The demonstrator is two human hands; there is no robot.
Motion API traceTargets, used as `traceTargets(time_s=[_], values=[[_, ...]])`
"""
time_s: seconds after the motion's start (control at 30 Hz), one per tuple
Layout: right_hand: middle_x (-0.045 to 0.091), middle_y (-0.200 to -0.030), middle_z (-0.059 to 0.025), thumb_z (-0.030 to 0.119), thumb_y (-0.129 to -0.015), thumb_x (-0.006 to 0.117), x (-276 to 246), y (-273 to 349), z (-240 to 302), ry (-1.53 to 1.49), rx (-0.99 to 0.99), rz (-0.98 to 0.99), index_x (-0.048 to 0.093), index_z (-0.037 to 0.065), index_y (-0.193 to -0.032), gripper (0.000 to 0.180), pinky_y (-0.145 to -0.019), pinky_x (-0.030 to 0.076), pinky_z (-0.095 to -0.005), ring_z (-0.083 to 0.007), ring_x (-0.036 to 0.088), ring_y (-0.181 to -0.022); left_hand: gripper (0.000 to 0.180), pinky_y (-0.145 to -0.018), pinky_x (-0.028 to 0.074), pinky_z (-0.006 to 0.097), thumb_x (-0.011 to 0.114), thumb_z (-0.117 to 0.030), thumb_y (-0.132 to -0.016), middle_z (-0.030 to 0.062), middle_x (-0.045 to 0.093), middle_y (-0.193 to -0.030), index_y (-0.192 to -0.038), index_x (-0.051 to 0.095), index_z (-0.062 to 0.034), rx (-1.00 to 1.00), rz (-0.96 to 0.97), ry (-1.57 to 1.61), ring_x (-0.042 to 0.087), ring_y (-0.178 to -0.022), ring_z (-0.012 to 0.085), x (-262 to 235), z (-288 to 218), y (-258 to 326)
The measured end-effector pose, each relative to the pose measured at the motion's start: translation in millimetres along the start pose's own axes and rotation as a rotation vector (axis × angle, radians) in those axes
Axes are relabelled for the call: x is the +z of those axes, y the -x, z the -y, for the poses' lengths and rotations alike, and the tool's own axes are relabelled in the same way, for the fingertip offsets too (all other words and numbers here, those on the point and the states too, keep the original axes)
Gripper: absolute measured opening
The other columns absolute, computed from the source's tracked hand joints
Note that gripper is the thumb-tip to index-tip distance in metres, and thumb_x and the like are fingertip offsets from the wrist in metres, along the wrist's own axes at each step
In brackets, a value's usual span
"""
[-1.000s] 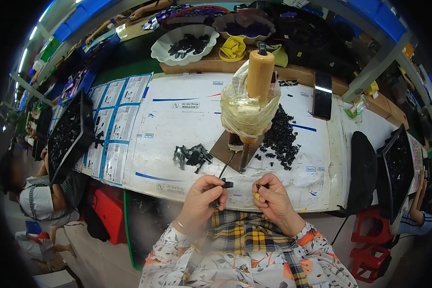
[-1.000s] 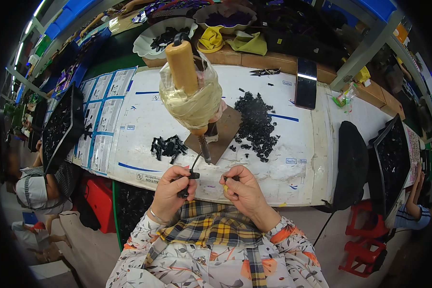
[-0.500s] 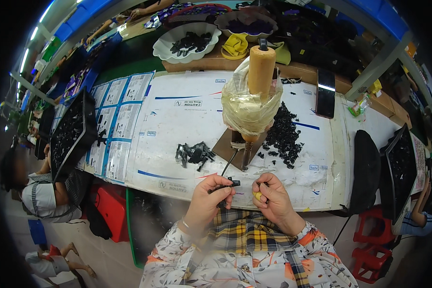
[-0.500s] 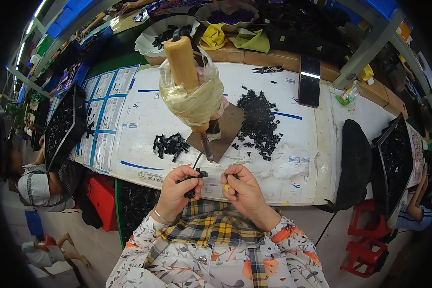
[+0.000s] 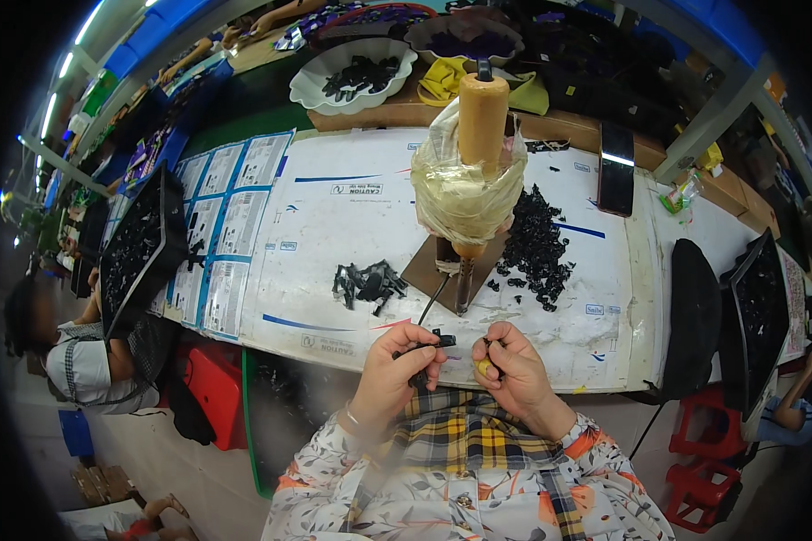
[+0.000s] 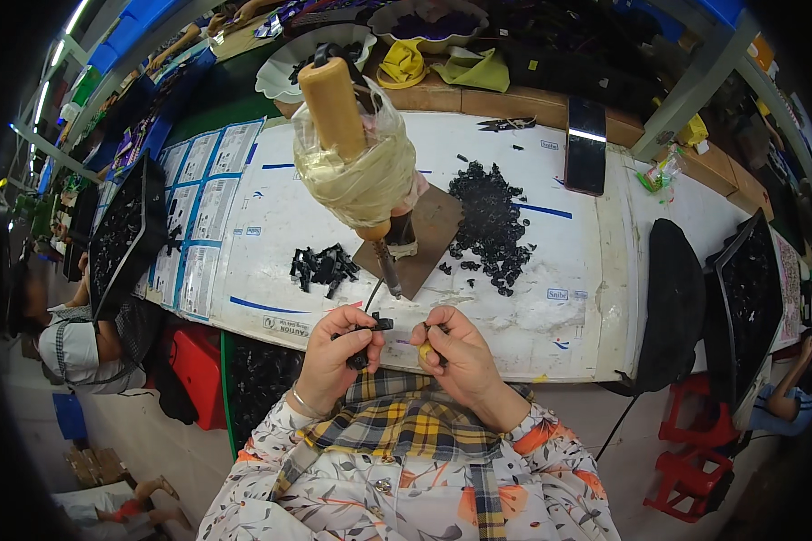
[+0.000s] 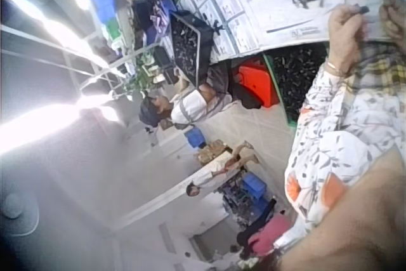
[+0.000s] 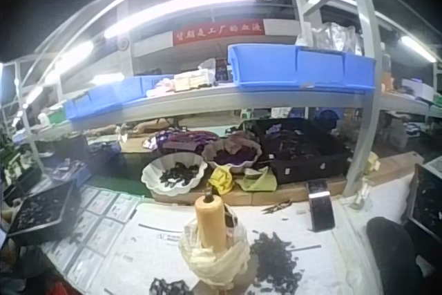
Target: Manually assembling small black plastic components at a factory workbench.
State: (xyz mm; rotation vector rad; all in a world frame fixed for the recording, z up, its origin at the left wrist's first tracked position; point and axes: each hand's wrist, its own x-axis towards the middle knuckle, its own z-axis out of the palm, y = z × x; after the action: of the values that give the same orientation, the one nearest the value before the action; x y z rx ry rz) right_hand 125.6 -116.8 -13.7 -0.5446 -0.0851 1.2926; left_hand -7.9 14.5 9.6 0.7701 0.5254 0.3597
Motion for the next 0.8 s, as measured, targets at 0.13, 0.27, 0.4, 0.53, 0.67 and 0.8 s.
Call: traceTargets(time_s=[0.13, 0.27, 0.4, 0.53, 0.67, 0.8], values=[[0.053, -0.088, -0.0083, 0.006, -0.087, 0.048, -4.0, -1.1, -3.3, -0.008, -0.017, -0.035, 0.048, 0.006, -0.095, 0.008, -0.050, 0.034, -0.0184, -0.0058, 0.041, -0.058, 0.008, -0.049, 0.045, 0.026, 0.053, -0.002, -0.082, 0.0105, 0.059, -0.077, -0.090, 0.053, -0.0001, -0.002, -0.021, -0.060, 0.054, -0.061, 0.0131, 2.8, 1.2, -0.1], [0.055, -0.086, -0.0085, 0.005, -0.085, 0.051, -2.0, -0.5, -2.5, 0.024, -0.026, -0.044, 0.049, 0.005, -0.093, 0.008, -0.050, 0.034, -0.0178, -0.0054, 0.042, -0.057, 0.008, -0.049, 0.045, 0.024, 0.054, -0.002, -0.082, 0.0098, 0.059, -0.076, -0.090, 0.053, 0.0006, -0.023, -0.043, -0.134, 0.054, -0.060, 0.0125, 6.3, 1.0, 0.2], [0.056, -0.085, -0.0087, 0.002, -0.084, 0.052, -1.8, -0.7, -2.9, 0.124, -0.025, -0.054, 0.049, 0.004, -0.093, 0.010, -0.047, 0.033, -0.0162, -0.0050, 0.043, -0.054, 0.011, -0.051, 0.044, 0.022, 0.056, -0.005, -0.082, 0.0088, 0.059, -0.077, -0.092, 0.055, 0.0009, -0.049, -0.048, -0.172, 0.053, -0.062, 0.0090, 6.8, 2.2, -0.2], [0.052, -0.085, -0.0077, 0.000, -0.082, 0.053, 4.0, -0.2, -4.0, 0.185, -0.008, -0.088, 0.050, 0.004, -0.090, 0.009, -0.045, 0.034, -0.0162, -0.0048, 0.044, -0.053, 0.011, -0.051, 0.044, 0.021, 0.057, -0.005, -0.082, 0.0081, 0.059, -0.077, -0.091, 0.055, 0.0010, -0.057, -0.057, -0.205, 0.053, -0.061, 0.0082, 8.3, 2.1, 0.7], [0.050, -0.085, -0.0038, -0.002, -0.080, 0.054, 5.3, 0.6, -4.9, 0.358, -0.048, -0.136, 0.051, 0.003, -0.086, 0.009, -0.047, 0.035, -0.0161, -0.0048, 0.045, -0.056, 0.011, -0.050, 0.044, 0.021, 0.058, -0.004, -0.081, 0.0072, 0.059, -0.076, -0.090, 0.056, 0.0015, -0.072, -0.068, -0.245, 0.052, -0.060, 0.0079, 10.0, 1.0, 1.0], [0.049, -0.086, -0.0011, -0.002, -0.079, 0.056, 7.4, 0.2, -2.1, 0.537, -0.095, -0.072, 0.053, 0.002, -0.083, 0.007, -0.051, 0.037, -0.0170, -0.0043, 0.045, -0.059, 0.011, -0.048, 0.044, 0.021, 0.058, -0.004, -0.081, 0.0069, 0.058, -0.075, -0.090, 0.056, 0.0020, -0.096, -0.054, -0.253, 0.052, -0.058, 0.0080, 9.1, 1.0, 1.4]])
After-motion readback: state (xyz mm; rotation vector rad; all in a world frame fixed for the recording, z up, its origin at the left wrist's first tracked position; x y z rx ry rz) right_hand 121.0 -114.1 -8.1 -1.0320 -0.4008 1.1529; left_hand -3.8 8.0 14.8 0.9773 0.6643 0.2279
